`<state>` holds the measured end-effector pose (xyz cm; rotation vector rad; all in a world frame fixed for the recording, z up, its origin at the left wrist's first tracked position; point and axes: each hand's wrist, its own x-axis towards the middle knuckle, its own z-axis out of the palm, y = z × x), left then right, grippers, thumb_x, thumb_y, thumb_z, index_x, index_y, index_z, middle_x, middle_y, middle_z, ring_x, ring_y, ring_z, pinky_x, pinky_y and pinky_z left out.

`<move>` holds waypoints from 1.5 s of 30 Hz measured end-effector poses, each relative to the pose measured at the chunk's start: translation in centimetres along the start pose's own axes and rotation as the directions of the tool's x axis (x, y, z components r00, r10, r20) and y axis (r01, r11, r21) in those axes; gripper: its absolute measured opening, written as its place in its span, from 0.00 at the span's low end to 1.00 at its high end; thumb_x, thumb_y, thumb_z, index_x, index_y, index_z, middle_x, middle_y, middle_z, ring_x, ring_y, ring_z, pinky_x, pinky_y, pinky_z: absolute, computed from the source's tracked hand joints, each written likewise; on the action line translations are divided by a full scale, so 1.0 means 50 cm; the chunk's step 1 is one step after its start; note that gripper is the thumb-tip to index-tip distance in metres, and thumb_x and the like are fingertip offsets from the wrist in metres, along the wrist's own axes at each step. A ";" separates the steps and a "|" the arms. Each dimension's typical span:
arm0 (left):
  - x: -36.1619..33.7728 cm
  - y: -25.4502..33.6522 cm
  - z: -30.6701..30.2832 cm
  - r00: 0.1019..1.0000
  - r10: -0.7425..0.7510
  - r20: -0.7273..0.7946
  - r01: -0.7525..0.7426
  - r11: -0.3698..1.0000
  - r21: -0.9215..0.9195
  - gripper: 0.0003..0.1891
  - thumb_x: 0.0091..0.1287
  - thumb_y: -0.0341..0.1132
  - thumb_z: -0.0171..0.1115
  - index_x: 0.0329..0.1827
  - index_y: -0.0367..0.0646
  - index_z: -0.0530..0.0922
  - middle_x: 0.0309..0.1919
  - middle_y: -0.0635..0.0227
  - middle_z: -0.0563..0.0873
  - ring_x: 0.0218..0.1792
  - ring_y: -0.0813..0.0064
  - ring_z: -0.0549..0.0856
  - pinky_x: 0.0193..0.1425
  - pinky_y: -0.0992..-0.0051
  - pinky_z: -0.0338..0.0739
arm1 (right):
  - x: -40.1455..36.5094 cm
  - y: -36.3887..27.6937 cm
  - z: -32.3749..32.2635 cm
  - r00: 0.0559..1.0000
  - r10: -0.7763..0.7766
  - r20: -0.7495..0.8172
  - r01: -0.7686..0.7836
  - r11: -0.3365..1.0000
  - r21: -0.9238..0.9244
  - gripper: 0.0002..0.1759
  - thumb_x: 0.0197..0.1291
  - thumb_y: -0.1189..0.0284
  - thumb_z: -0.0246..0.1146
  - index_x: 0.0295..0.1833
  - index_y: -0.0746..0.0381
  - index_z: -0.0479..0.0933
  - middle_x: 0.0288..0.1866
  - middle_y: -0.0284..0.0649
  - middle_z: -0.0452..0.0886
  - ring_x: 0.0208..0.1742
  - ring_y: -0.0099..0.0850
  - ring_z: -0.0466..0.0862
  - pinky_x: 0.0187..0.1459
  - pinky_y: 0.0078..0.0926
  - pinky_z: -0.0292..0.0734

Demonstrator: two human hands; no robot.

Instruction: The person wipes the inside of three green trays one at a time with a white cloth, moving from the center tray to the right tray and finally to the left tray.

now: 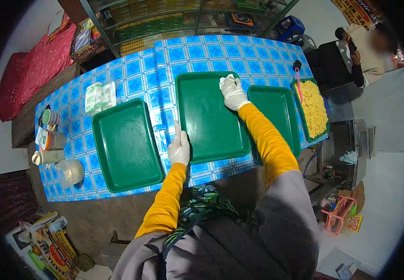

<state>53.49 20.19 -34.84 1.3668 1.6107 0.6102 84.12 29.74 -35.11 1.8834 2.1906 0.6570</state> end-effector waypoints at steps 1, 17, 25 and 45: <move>0.004 -0.005 0.003 0.999 0.034 -0.009 -0.035 0.999 -0.017 0.26 0.78 0.43 0.55 0.79 0.57 0.66 0.58 0.58 0.88 0.52 0.82 0.84 0.57 0.76 0.76 | -0.003 0.009 0.014 0.979 0.011 0.202 -0.038 0.991 0.132 0.29 0.59 0.69 0.57 0.67 0.66 0.73 0.67 0.52 0.74 0.73 0.50 0.69 0.74 0.55 0.58; 0.008 -0.023 0.010 0.984 0.151 -0.092 -0.171 0.948 -0.269 0.24 0.77 0.43 0.58 0.75 0.53 0.72 0.55 0.51 0.88 0.52 0.73 0.87 0.58 0.75 0.76 | -0.374 -0.165 -0.158 0.897 0.074 0.435 -0.323 0.780 0.535 0.05 0.52 0.72 0.64 0.34 0.57 0.83 0.35 0.45 0.83 0.41 0.47 0.85 0.43 0.43 0.80; 0.006 -0.009 0.003 0.995 0.094 -0.044 -0.104 0.882 -0.460 0.25 0.76 0.42 0.60 0.75 0.52 0.73 0.56 0.61 0.88 0.52 0.80 0.83 0.60 0.76 0.74 | -0.185 -0.411 -0.200 0.861 0.100 0.498 -0.438 0.644 0.627 0.11 0.55 0.65 0.62 0.30 0.59 0.85 0.34 0.53 0.86 0.38 0.54 0.87 0.43 0.51 0.82; 0.019 -0.031 0.008 0.998 0.069 -0.002 -0.067 0.949 -0.309 0.25 0.78 0.50 0.55 0.77 0.66 0.69 0.39 0.57 0.89 0.37 0.73 0.82 0.51 0.70 0.77 | 0.178 -0.238 -0.067 0.972 0.226 0.064 -0.205 0.689 0.695 0.18 0.53 0.74 0.62 0.51 0.55 0.85 0.49 0.45 0.84 0.51 0.49 0.83 0.51 0.45 0.78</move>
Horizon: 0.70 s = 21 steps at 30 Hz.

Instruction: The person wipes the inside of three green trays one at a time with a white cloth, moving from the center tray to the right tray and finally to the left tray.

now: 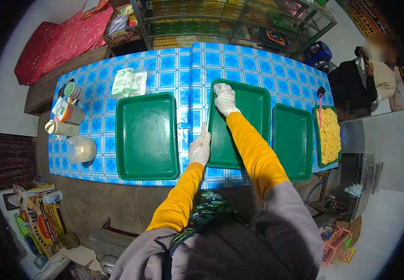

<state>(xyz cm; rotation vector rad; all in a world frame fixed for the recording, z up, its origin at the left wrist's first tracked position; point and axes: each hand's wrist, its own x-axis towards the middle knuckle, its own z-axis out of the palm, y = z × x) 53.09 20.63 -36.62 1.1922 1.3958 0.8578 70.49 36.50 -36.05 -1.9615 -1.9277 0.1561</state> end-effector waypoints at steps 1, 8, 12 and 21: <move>-0.007 0.020 -0.005 0.998 -0.062 0.024 0.062 0.998 0.003 0.25 0.78 0.49 0.55 0.77 0.66 0.69 0.40 0.57 0.90 0.37 0.73 0.82 0.51 0.70 0.77 | -0.028 -0.007 0.000 0.997 -0.078 -0.012 0.076 0.993 -0.095 0.23 0.51 0.75 0.62 0.57 0.58 0.79 0.52 0.45 0.81 0.51 0.48 0.81 0.52 0.44 0.77; -0.009 0.021 -0.005 0.995 -0.081 0.056 0.082 0.997 -0.016 0.25 0.77 0.48 0.55 0.77 0.67 0.68 0.35 0.49 0.87 0.35 0.74 0.82 0.48 0.68 0.77 | -0.347 -0.035 -0.063 0.890 -0.396 0.226 0.316 0.893 0.320 0.23 0.42 0.86 0.60 0.47 0.59 0.77 0.50 0.44 0.78 0.56 0.49 0.78 0.53 0.42 0.76; -0.001 0.000 0.001 1.000 0.003 0.017 -0.004 0.999 0.043 0.25 0.77 0.49 0.54 0.77 0.65 0.69 0.39 0.48 0.88 0.38 0.66 0.87 0.50 0.68 0.78 | -0.387 -0.027 -0.084 0.709 -0.162 0.687 -0.128 0.928 0.350 0.09 0.57 0.74 0.67 0.44 0.57 0.80 0.41 0.43 0.82 0.40 0.44 0.83 0.41 0.38 0.80; -0.011 0.034 -0.004 0.999 -0.032 0.037 0.035 0.996 -0.079 0.25 0.79 0.43 0.56 0.77 0.56 0.69 0.52 0.63 0.88 0.48 0.85 0.80 0.57 0.79 0.74 | -0.052 0.091 -0.058 0.884 0.466 0.030 -0.442 0.815 0.374 0.16 0.64 0.60 0.65 0.34 0.62 0.86 0.32 0.52 0.87 0.35 0.42 0.88 0.37 0.37 0.80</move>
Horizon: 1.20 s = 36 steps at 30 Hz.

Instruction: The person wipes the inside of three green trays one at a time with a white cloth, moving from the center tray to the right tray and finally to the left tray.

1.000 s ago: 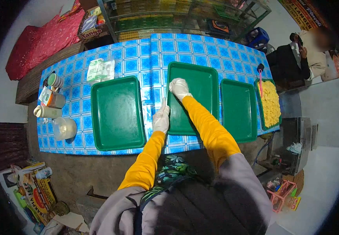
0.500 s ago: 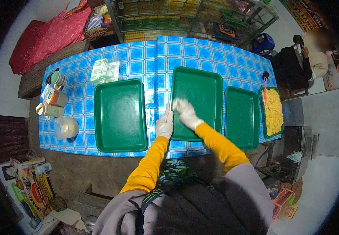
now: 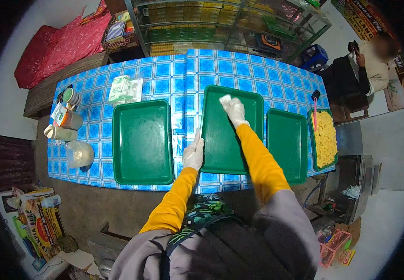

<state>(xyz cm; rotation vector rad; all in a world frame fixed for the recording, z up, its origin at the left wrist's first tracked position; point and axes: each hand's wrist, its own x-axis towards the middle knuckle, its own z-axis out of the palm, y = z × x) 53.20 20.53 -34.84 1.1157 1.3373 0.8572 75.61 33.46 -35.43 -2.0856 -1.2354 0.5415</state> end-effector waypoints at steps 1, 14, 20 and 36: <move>-0.005 0.013 -0.001 0.999 -0.031 0.012 0.032 0.999 -0.028 0.25 0.79 0.39 0.57 0.77 0.48 0.69 0.56 0.73 0.86 0.50 0.88 0.77 0.59 0.83 0.71 | 0.027 0.009 0.042 0.982 -0.156 -0.103 0.174 0.966 0.190 0.13 0.64 0.62 0.64 0.37 0.61 0.87 0.34 0.50 0.88 0.38 0.40 0.88 0.39 0.36 0.80; -0.004 -0.012 0.020 0.996 0.018 -0.090 0.001 0.977 0.213 0.25 0.78 0.51 0.53 0.77 0.69 0.68 0.32 0.48 0.85 0.33 0.61 0.85 0.46 0.64 0.77 | -0.226 0.037 -0.002 0.640 -0.661 0.393 0.656 0.736 0.169 0.06 0.66 0.70 0.58 0.41 0.57 0.80 0.38 0.45 0.79 0.40 0.43 0.81 0.44 0.37 0.78; -0.011 0.006 0.016 0.995 -0.012 -0.095 0.031 0.981 0.194 0.25 0.77 0.51 0.54 0.76 0.68 0.69 0.36 0.48 0.87 0.36 0.60 0.86 0.47 0.64 0.77 | -0.295 0.070 -0.075 0.551 -0.208 0.808 0.284 0.957 0.053 0.09 0.63 0.65 0.67 0.42 0.58 0.79 0.40 0.46 0.81 0.44 0.44 0.84 0.49 0.40 0.78; -0.001 -0.014 0.008 0.999 0.022 -0.047 -0.003 0.928 0.373 0.27 0.78 0.56 0.48 0.79 0.74 0.62 0.40 0.41 0.87 0.42 0.43 0.87 0.49 0.54 0.78 | -0.092 0.142 0.004 0.905 -0.366 0.217 0.425 0.784 -0.452 0.13 0.62 0.61 0.70 0.36 0.59 0.79 0.28 0.42 0.77 0.34 0.36 0.83 0.37 0.36 0.81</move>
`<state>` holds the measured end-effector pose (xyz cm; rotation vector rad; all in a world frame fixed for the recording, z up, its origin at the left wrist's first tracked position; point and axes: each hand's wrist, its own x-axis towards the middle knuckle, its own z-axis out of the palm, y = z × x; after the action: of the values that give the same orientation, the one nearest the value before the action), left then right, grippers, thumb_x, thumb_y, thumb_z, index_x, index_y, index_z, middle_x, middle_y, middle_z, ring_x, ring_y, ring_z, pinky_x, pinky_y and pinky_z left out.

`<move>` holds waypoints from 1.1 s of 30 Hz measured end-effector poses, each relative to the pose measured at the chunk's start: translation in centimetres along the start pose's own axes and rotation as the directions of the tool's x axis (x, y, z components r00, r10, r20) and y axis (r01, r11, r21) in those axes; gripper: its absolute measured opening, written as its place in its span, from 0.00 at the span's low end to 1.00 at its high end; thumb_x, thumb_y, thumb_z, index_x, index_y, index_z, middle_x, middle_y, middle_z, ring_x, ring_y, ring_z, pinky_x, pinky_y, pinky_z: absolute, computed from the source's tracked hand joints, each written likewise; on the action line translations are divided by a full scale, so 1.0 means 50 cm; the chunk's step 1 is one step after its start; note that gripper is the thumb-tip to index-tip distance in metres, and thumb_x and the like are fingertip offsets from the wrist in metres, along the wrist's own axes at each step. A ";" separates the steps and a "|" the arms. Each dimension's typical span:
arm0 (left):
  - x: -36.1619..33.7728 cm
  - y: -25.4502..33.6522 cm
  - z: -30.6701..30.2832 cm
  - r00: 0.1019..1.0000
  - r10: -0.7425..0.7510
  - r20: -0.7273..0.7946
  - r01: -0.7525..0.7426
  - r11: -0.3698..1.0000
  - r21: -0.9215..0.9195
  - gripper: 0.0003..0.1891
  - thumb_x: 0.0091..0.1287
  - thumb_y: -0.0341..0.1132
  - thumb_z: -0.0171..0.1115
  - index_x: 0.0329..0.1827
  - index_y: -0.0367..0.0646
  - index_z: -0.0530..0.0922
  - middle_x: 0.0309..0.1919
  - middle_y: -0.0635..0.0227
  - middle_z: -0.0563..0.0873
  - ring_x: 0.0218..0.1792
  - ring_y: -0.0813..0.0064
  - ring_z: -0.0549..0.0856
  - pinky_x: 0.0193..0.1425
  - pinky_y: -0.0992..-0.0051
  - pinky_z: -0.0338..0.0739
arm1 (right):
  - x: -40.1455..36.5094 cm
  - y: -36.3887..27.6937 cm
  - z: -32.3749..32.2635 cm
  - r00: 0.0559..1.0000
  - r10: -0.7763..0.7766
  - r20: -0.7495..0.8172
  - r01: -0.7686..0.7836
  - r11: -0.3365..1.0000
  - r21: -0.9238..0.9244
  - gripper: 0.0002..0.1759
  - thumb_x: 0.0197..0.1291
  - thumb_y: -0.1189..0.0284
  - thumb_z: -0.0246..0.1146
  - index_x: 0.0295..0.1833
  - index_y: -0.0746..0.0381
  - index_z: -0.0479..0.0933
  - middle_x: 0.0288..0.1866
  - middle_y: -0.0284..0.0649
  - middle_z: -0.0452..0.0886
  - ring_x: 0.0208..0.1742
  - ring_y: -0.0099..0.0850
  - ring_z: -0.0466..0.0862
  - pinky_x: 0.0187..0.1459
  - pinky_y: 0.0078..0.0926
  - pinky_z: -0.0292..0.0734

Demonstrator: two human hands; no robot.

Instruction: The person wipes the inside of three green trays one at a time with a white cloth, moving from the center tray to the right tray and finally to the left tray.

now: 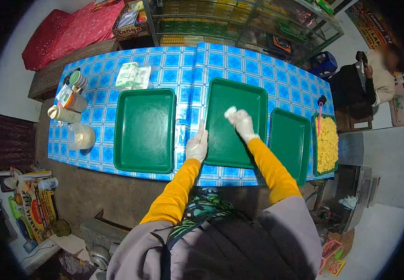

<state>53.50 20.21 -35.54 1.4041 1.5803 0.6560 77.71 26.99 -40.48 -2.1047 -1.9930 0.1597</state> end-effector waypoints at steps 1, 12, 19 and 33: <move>-0.001 0.005 -0.001 1.000 -0.002 -0.003 0.002 1.000 -0.019 0.27 0.78 0.56 0.48 0.79 0.73 0.62 0.40 0.42 0.87 0.42 0.44 0.87 0.49 0.54 0.78 | 0.037 -0.018 -0.025 0.981 0.194 -0.017 -0.180 0.936 0.301 0.14 0.60 0.61 0.71 0.33 0.59 0.79 0.28 0.42 0.79 0.32 0.37 0.83 0.36 0.37 0.81; -0.003 0.005 0.003 0.999 0.015 -0.028 -0.017 0.996 -0.086 0.27 0.77 0.55 0.48 0.79 0.71 0.64 0.43 0.44 0.87 0.44 0.45 0.87 0.51 0.57 0.78 | -0.200 -0.101 -0.025 0.791 -0.336 0.511 0.272 0.942 0.199 0.17 0.63 0.54 0.66 0.50 0.53 0.83 0.44 0.46 0.83 0.46 0.45 0.85 0.48 0.42 0.81; -0.003 0.020 -0.010 0.998 -0.047 0.043 0.046 0.999 0.022 0.28 0.78 0.55 0.45 0.81 0.71 0.60 0.40 0.41 0.86 0.43 0.42 0.86 0.51 0.53 0.77 | -0.066 0.071 -0.075 0.986 0.150 0.076 -0.167 0.847 0.504 0.06 0.51 0.75 0.72 0.30 0.60 0.80 0.26 0.39 0.78 0.31 0.38 0.80 0.36 0.37 0.76; -0.019 0.059 -0.020 0.993 -0.122 0.003 0.122 0.990 -0.076 0.26 0.78 0.53 0.50 0.78 0.69 0.66 0.38 0.44 0.87 0.40 0.49 0.87 0.49 0.61 0.78 | 0.148 -0.085 -0.099 0.839 -0.537 -0.088 0.534 0.844 -0.056 0.32 0.62 0.62 0.64 0.70 0.62 0.69 0.70 0.48 0.73 0.72 0.45 0.70 0.77 0.45 0.55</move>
<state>54.02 20.10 -32.35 1.2414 1.6119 0.6377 75.26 34.07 -34.05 -1.4463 -2.4364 -0.0772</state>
